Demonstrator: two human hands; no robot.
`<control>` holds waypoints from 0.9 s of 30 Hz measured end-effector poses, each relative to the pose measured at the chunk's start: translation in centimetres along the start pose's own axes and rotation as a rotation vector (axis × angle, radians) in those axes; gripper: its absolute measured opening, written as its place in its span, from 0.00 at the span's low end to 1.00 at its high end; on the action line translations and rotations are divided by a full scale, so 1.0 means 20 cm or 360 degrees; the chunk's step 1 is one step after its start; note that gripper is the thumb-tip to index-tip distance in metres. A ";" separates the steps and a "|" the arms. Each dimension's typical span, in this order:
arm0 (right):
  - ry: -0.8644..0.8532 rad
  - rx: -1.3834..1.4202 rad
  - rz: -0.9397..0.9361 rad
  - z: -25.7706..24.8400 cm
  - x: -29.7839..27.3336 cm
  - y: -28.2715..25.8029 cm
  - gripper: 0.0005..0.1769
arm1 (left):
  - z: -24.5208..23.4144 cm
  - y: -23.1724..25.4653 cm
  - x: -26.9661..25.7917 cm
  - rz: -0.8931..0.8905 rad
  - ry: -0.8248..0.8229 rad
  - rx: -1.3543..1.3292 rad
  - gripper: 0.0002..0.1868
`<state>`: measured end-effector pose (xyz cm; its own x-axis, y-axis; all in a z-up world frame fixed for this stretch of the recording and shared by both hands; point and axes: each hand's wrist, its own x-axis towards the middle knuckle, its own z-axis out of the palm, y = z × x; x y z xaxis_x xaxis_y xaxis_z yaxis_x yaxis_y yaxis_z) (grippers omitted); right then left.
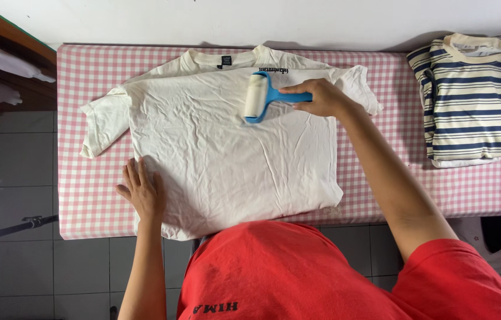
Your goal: The person folds a striped shirt and places it on the table. Then, they pick up a white t-shirt, unfold it, and use a lint roller to clean both the front and back surfaces before laying it flat.
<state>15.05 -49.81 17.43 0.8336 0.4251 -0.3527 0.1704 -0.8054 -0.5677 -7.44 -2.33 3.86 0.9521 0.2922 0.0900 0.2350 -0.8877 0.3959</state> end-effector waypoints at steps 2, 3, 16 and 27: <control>-0.0081 -0.0047 0.0126 -0.09 -0.07 0.13 0.32 | 0.00 0.00 0.00 0.0018 -0.0004 0.0032 0.31; -0.0098 -0.0054 0.0187 -0.13 -0.10 0.20 0.32 | 0.00 0.00 0.00 0.0020 -0.0003 0.0043 0.31; -0.0041 -0.0370 0.0555 -0.27 -0.45 0.46 0.30 | 0.01 0.00 0.00 -0.0008 -0.0035 0.0086 0.31; 0.0721 -0.0064 0.0136 0.25 -0.52 0.11 0.31 | 0.00 0.00 0.00 -0.0003 -0.0091 0.0112 0.30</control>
<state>4.22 -53.87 16.20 0.9896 0.1401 -0.0316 0.1037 -0.8490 -0.5181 -7.48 -2.31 3.93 0.9608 0.2749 0.0363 0.2480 -0.9107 0.3304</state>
